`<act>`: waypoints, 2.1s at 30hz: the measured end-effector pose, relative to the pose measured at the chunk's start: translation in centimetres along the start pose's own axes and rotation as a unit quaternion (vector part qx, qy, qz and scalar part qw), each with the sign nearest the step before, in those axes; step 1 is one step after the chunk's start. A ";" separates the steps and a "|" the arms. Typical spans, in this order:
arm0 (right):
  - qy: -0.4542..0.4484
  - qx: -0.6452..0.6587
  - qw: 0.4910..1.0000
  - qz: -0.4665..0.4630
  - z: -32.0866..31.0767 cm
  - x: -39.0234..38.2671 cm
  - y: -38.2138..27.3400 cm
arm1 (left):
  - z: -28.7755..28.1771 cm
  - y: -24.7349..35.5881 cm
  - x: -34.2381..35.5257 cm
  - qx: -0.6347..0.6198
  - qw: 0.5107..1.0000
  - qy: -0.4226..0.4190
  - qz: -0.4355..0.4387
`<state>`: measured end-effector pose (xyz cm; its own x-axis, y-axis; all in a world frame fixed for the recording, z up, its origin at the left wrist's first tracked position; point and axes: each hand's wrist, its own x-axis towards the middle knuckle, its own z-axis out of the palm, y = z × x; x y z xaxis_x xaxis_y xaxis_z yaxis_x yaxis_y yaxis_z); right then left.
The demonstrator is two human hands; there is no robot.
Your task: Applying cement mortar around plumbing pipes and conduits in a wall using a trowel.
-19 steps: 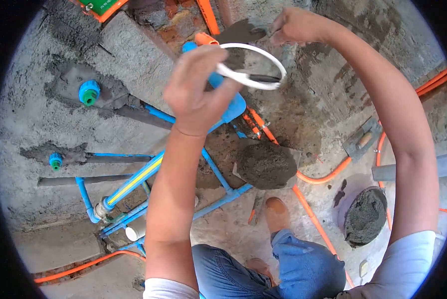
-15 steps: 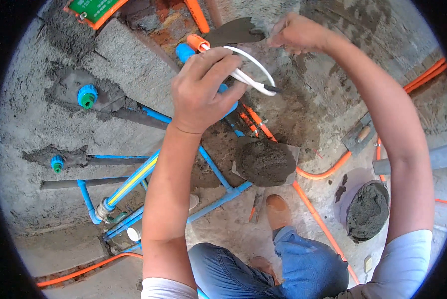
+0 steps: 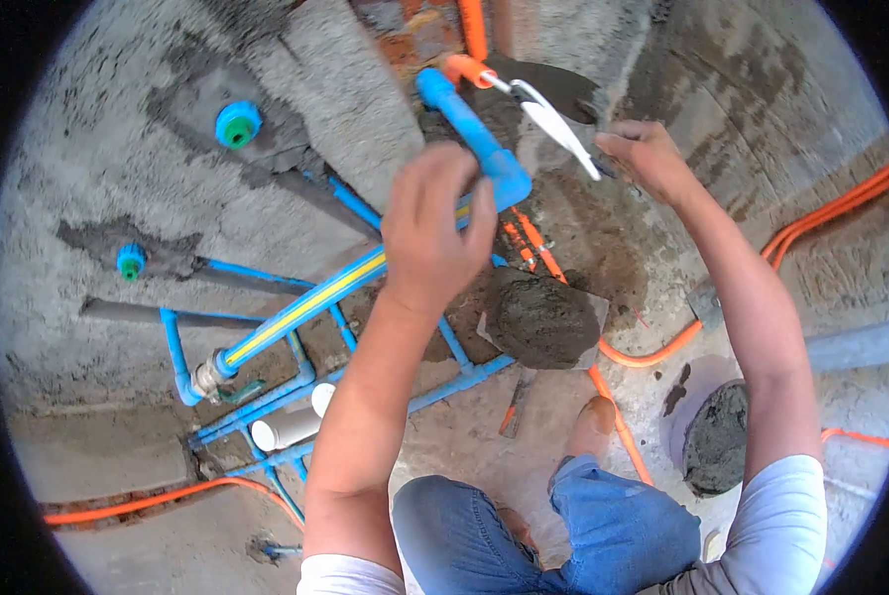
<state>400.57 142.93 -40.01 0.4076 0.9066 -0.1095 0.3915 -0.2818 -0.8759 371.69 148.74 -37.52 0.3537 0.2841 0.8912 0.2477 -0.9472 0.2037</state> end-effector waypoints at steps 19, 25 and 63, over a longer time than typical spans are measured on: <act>0.006 -0.297 0.946 -0.130 1.3 0.4 -0.2 | 6.0 10.6 -31.9 -0.203 0.569 -0.512 -0.611; -0.010 -0.083 0.995 -0.048 -0.5 2.2 1.1 | 6.7 12.1 -32.3 -0.294 0.367 -0.377 -0.798; 0.052 -0.365 0.898 -0.239 11.8 -17.3 5.6 | 2.4 9.2 -25.6 -0.109 0.869 -0.198 -0.441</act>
<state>386.00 129.36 -48.53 0.1099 0.9551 0.2751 0.9635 -0.0344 -0.2657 367.07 133.14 -59.41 0.4072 0.9011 0.1488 0.4187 -0.3290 0.8465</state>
